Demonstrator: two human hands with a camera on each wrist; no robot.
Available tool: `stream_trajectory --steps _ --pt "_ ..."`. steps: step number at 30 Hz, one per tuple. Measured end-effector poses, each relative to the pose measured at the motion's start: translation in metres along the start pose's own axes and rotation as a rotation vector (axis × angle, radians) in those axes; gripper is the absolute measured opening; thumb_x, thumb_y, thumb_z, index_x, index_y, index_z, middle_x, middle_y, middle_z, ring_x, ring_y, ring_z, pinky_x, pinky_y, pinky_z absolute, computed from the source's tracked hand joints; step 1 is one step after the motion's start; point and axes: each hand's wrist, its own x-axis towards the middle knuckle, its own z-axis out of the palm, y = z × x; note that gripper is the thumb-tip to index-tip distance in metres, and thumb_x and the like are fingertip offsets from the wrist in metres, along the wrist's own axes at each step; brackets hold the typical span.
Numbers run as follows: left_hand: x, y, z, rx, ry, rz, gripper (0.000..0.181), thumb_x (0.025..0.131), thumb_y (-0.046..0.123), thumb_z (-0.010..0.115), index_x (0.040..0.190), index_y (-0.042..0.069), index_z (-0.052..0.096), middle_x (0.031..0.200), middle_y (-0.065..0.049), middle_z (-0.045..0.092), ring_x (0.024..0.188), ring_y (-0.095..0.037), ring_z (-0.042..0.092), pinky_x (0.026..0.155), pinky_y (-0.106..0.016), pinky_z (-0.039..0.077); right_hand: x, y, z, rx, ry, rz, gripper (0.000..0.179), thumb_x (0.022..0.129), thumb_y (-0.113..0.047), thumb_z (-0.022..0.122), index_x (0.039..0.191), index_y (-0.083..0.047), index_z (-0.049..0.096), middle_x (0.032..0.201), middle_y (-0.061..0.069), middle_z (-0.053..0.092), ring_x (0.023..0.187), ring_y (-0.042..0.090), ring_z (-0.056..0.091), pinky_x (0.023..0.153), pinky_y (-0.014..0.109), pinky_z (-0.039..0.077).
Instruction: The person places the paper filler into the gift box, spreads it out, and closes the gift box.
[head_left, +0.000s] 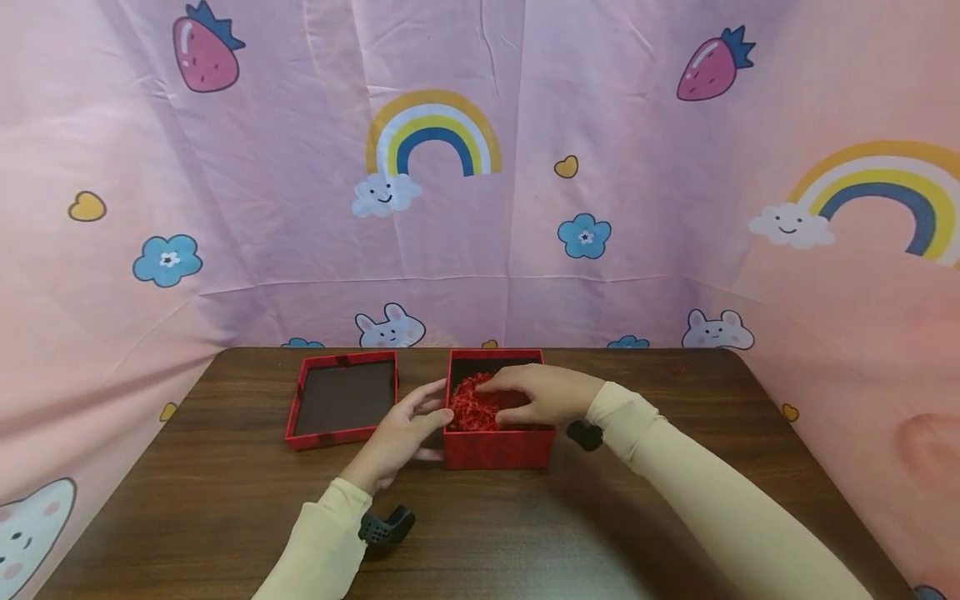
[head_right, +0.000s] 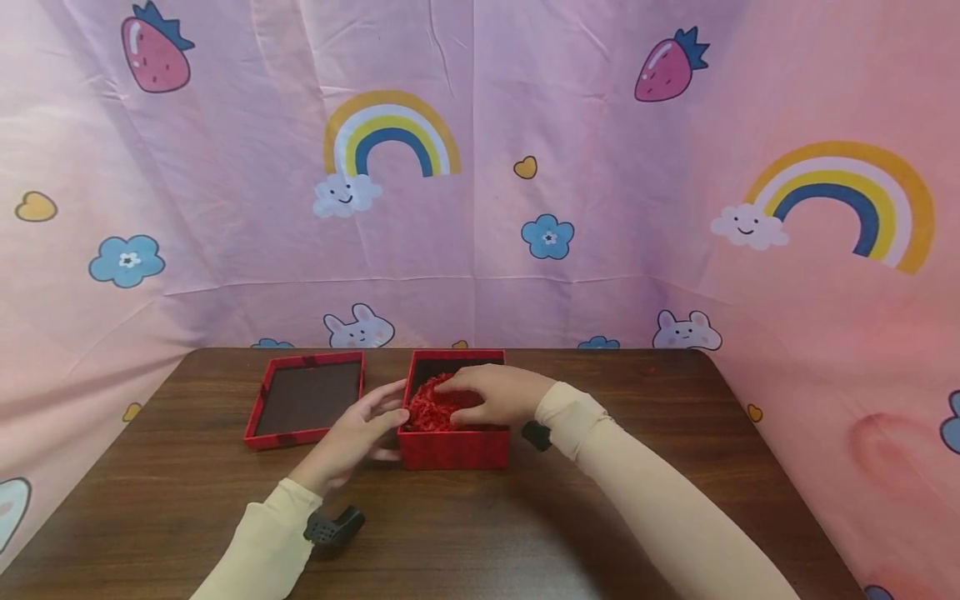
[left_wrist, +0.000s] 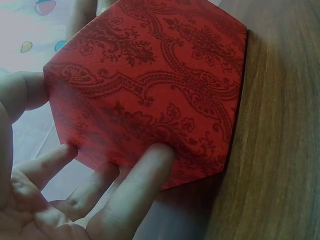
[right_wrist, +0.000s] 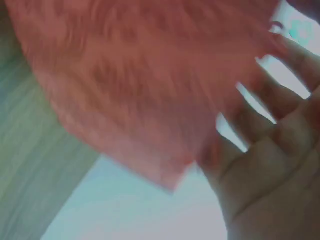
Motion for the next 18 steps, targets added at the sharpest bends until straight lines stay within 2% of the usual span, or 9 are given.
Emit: stream_trajectory --steps 6,11,15,18 --pt "0.001 -0.001 -0.001 0.006 0.001 -0.001 0.064 0.101 0.027 0.068 0.159 0.022 0.039 0.157 -0.024 0.04 0.136 -0.043 0.051 0.08 -0.051 0.063 -0.04 0.025 -0.026 0.172 0.21 0.044 0.048 0.1 -0.03 0.071 0.144 -0.016 0.061 0.143 0.004 0.061 0.129 0.027 0.059 0.107 0.052 0.05" --pt "0.002 -0.002 -0.002 0.01 -0.013 0.0 0.067 0.102 0.029 0.068 0.16 0.02 0.036 0.157 -0.025 0.038 0.138 -0.044 0.049 0.081 -0.052 0.063 -0.079 0.069 -0.039 0.171 0.385 0.115 0.045 0.098 -0.02 0.074 0.14 -0.009 0.062 0.137 0.012 0.065 0.124 0.036 0.062 0.104 0.057 0.051" --pt "0.003 -0.003 -0.002 0.008 0.0 -0.013 0.066 0.101 0.028 0.069 0.159 0.021 0.038 0.154 -0.023 0.042 0.135 -0.042 0.052 0.079 -0.051 0.063 -0.11 0.109 -0.035 0.179 0.449 0.205 0.044 0.097 -0.012 0.073 0.139 -0.003 0.061 0.137 0.018 0.064 0.124 0.04 0.062 0.103 0.059 0.051" --pt "0.004 -0.004 -0.001 0.007 0.003 -0.021 0.066 0.1 0.029 0.07 0.158 0.023 0.039 0.153 -0.022 0.044 0.134 -0.041 0.053 0.079 -0.051 0.063 -0.131 0.134 -0.025 0.159 0.449 0.304 0.044 0.099 -0.012 0.072 0.139 -0.001 0.059 0.139 0.021 0.061 0.128 0.042 0.058 0.106 0.06 0.048"
